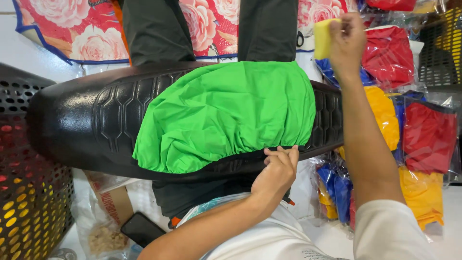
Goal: Fitting a green fabric cover onto a motorcycle seat, wiping it with a sponge, and placing it in a plastic bag.
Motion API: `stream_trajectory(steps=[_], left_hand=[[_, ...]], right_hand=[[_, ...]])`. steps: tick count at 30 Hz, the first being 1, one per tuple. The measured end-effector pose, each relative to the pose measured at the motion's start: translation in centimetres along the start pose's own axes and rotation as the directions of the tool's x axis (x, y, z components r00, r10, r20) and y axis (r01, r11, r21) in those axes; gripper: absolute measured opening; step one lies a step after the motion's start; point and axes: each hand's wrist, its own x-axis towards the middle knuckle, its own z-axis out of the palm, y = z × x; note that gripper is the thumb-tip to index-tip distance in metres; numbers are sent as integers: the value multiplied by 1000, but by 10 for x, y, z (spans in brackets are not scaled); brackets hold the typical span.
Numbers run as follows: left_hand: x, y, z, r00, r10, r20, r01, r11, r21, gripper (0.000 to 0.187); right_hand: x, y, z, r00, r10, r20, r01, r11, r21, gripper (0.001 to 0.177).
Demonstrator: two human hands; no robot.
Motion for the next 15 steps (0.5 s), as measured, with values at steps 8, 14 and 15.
stream_trajectory(steps=[8,14,15], left_hand=[[-12,-11,11,992,44,-115,-46,999,-20,38],[-11,-9,11,992,85,-91,-88,995,-37,52],[-12,-9,12,994,71,-83,-74,997,-28,52]], right_hand=[[-93,-150,-68,772,-91,630,-34,982,184,30],[-58,-123,-14,673,-561,481,590,800,109,25],[-46,-115,-4,665,-577,475,600,791,120,25]])
